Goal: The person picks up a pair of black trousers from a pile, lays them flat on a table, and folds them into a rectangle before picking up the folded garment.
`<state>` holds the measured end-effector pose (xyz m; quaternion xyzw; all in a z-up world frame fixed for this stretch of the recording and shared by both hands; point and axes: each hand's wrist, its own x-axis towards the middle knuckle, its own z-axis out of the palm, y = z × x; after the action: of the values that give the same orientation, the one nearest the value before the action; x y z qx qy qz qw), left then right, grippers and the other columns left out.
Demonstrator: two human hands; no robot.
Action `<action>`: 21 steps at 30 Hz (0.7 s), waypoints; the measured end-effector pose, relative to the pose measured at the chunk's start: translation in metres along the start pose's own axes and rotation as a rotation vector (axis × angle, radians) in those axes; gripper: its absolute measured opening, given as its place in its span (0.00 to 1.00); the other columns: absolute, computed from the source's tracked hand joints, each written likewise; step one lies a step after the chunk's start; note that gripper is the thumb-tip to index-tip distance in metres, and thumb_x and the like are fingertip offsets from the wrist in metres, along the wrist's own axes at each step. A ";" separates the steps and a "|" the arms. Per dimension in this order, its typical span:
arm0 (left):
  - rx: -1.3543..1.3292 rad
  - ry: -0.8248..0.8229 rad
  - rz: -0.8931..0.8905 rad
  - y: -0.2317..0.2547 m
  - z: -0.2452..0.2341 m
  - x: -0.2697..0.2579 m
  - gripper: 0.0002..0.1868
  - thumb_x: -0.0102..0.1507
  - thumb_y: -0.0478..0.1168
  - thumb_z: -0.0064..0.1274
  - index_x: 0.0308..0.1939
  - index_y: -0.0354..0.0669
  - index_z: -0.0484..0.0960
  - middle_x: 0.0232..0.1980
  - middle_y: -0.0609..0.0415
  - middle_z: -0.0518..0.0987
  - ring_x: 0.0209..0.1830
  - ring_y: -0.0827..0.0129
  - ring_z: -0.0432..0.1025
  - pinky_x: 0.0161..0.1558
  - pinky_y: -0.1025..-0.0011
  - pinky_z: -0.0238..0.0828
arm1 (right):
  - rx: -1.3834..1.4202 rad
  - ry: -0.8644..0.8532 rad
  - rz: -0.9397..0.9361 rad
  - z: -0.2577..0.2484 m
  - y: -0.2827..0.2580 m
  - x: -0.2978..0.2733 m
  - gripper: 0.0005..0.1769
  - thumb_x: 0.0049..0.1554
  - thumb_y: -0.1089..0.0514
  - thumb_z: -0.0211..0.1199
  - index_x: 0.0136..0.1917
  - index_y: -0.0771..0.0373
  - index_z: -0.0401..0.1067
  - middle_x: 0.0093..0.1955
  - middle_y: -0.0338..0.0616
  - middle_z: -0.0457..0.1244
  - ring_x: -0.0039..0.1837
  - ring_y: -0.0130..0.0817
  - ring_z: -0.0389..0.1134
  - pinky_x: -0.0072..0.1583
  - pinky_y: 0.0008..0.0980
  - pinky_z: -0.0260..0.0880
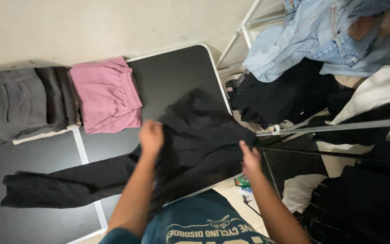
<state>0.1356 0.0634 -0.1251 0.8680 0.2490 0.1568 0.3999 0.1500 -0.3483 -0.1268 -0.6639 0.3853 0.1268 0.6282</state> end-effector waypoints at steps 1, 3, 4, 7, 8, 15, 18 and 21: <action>-0.100 0.050 -0.023 -0.009 -0.019 0.009 0.09 0.66 0.39 0.56 0.38 0.35 0.78 0.35 0.39 0.79 0.36 0.42 0.76 0.40 0.54 0.72 | 0.002 0.002 0.003 -0.010 -0.003 0.004 0.35 0.54 0.46 0.71 0.67 0.67 0.65 0.60 0.51 0.68 0.58 0.41 0.72 0.56 0.39 0.73; -0.203 0.101 -0.047 -0.011 -0.041 0.017 0.09 0.65 0.39 0.56 0.36 0.35 0.77 0.32 0.42 0.80 0.33 0.44 0.77 0.40 0.56 0.73 | 0.194 -0.167 0.100 -0.020 -0.007 0.012 0.36 0.51 0.50 0.71 0.69 0.60 0.63 0.62 0.50 0.66 0.62 0.44 0.70 0.59 0.43 0.74; -0.135 0.090 -0.084 -0.008 -0.049 0.015 0.08 0.66 0.38 0.55 0.39 0.35 0.77 0.35 0.42 0.79 0.36 0.45 0.77 0.42 0.56 0.72 | 0.194 -0.167 0.101 -0.019 -0.005 0.012 0.36 0.51 0.50 0.71 0.69 0.60 0.63 0.62 0.50 0.66 0.62 0.44 0.70 0.59 0.43 0.74; 0.072 0.158 0.092 0.017 -0.061 0.009 0.12 0.61 0.35 0.55 0.46 0.33 0.76 0.42 0.41 0.78 0.44 0.43 0.75 0.47 0.54 0.70 | 0.294 -0.443 0.137 -0.012 -0.013 0.001 0.33 0.59 0.49 0.65 0.70 0.69 0.61 0.64 0.50 0.67 0.64 0.44 0.69 0.63 0.44 0.72; 0.211 0.238 0.304 0.027 -0.062 0.007 0.19 0.56 0.34 0.56 0.50 0.31 0.75 0.47 0.39 0.76 0.48 0.40 0.72 0.51 0.51 0.68 | 0.238 -0.381 0.274 -0.005 -0.021 -0.001 0.33 0.59 0.41 0.57 0.70 0.63 0.63 0.63 0.46 0.67 0.62 0.42 0.69 0.59 0.47 0.68; 0.221 -0.252 0.362 0.070 -0.010 0.015 0.13 0.67 0.39 0.57 0.55 0.49 0.76 0.59 0.50 0.79 0.56 0.52 0.73 0.55 0.52 0.72 | -0.066 -0.589 -0.061 0.011 -0.009 0.015 0.26 0.55 0.57 0.66 0.66 0.65 0.71 0.60 0.45 0.69 0.60 0.34 0.70 0.61 0.37 0.69; 0.443 -0.308 0.109 0.076 0.008 0.025 0.25 0.62 0.47 0.59 0.62 0.51 0.73 0.60 0.45 0.74 0.52 0.48 0.72 0.45 0.45 0.71 | -0.104 -0.523 -0.313 0.012 0.004 0.026 0.22 0.53 0.58 0.68 0.60 0.65 0.69 0.54 0.47 0.67 0.55 0.34 0.69 0.58 0.36 0.70; 0.593 -0.429 0.064 0.083 0.013 0.025 0.24 0.63 0.52 0.59 0.58 0.49 0.73 0.59 0.45 0.73 0.57 0.49 0.72 0.47 0.48 0.75 | -0.665 -0.127 -0.524 0.008 -0.003 0.021 0.17 0.57 0.52 0.72 0.48 0.68 0.74 0.45 0.55 0.70 0.49 0.42 0.70 0.54 0.37 0.70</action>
<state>0.1880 0.0234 -0.0669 0.9668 0.1666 -0.0953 0.1688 0.1682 -0.3486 -0.1399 -0.8966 0.1024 0.1207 0.4135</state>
